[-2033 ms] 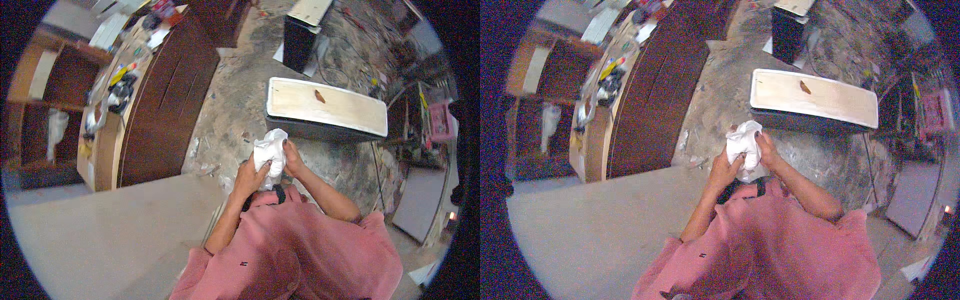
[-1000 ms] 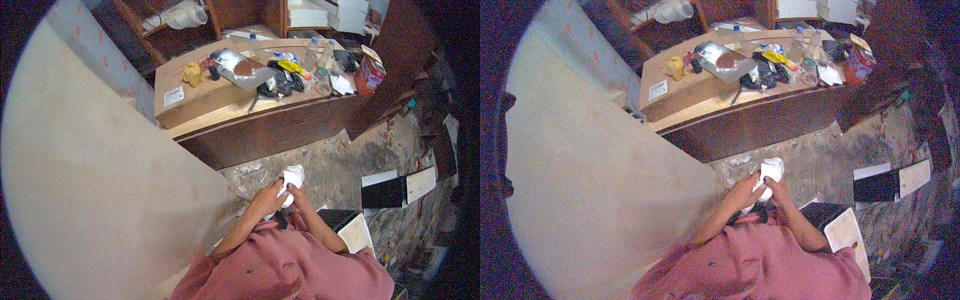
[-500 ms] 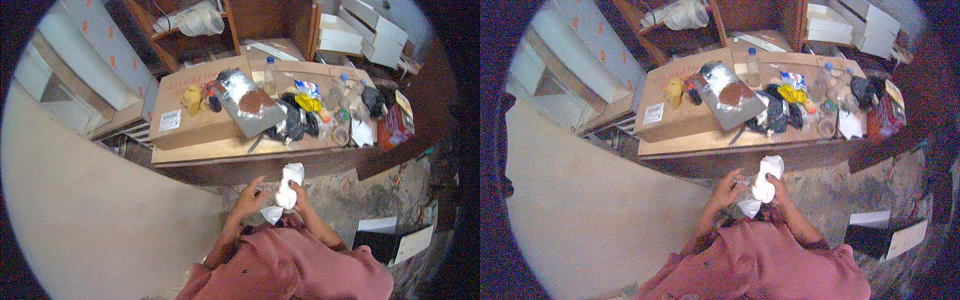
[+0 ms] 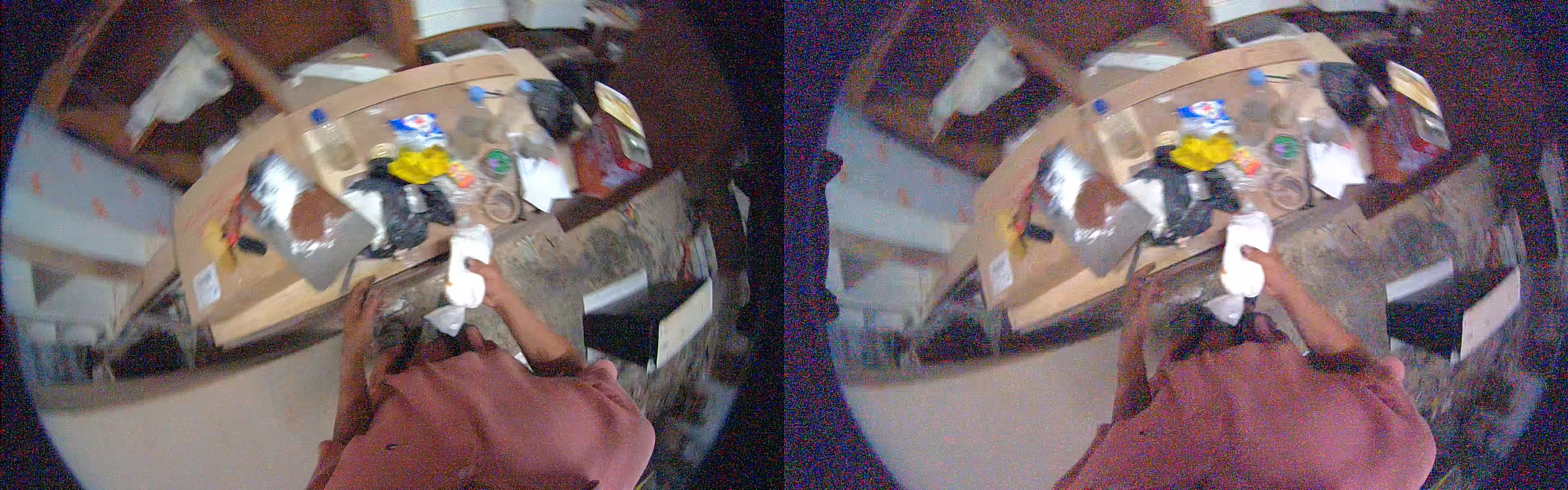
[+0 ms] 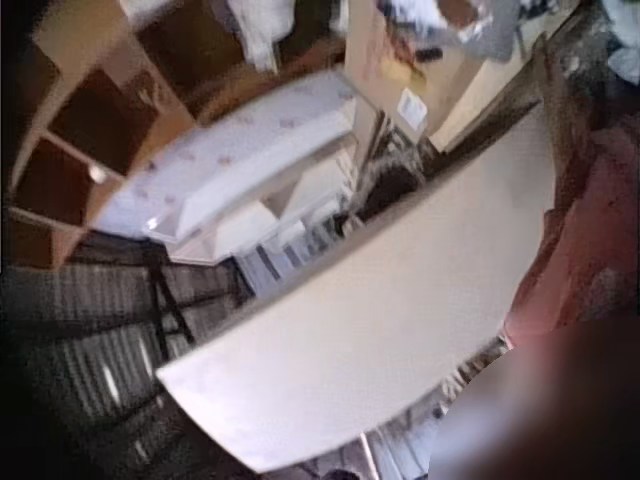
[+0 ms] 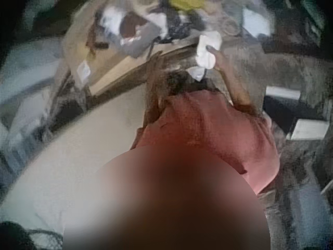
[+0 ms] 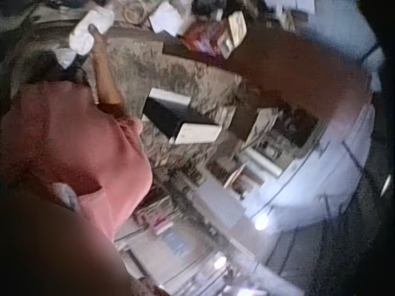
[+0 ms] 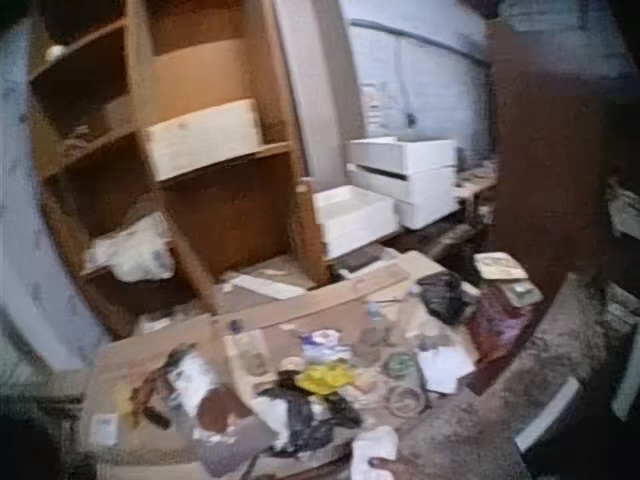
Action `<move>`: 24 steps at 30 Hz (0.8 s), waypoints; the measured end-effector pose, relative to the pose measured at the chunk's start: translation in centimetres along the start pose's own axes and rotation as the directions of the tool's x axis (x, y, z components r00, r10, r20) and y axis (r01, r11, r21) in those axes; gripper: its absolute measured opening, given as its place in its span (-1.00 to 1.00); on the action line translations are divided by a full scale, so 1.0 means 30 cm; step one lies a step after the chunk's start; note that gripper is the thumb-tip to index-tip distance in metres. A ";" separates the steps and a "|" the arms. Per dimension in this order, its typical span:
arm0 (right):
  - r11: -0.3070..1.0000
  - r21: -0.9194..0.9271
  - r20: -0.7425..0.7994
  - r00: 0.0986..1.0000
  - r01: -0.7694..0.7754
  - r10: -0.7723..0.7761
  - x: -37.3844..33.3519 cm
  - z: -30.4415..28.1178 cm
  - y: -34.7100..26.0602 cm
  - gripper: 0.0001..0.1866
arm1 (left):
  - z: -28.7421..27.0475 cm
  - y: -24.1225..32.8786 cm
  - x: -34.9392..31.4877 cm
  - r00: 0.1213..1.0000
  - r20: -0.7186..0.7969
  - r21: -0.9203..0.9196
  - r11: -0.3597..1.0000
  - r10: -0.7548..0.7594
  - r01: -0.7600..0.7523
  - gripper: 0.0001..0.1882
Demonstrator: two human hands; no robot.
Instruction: The person applies white tape along the edges of two black-and-white furniture pieces. They tear off pieces of tape, align them along the edges, and press them down. The person also briefly wipes a surface with a white cloth.
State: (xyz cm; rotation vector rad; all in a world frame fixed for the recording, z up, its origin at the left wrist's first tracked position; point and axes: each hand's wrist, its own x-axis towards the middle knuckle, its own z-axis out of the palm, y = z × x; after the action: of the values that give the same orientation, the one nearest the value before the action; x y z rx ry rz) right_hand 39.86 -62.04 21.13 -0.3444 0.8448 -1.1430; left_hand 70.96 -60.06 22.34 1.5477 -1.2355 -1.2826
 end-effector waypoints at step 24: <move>0.691 0.198 -0.717 0.583 0.695 -0.382 -0.600 0.006 0.412 -0.57 | 0.072 -0.076 0.164 0.587 0.803 0.144 0.989 -0.108 -0.016 -0.45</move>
State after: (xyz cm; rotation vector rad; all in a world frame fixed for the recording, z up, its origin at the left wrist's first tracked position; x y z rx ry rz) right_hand 45.26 -40.88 20.76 0.2372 1.0318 -2.1019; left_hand 69.45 -64.23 18.57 1.0532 -1.8759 -2.1087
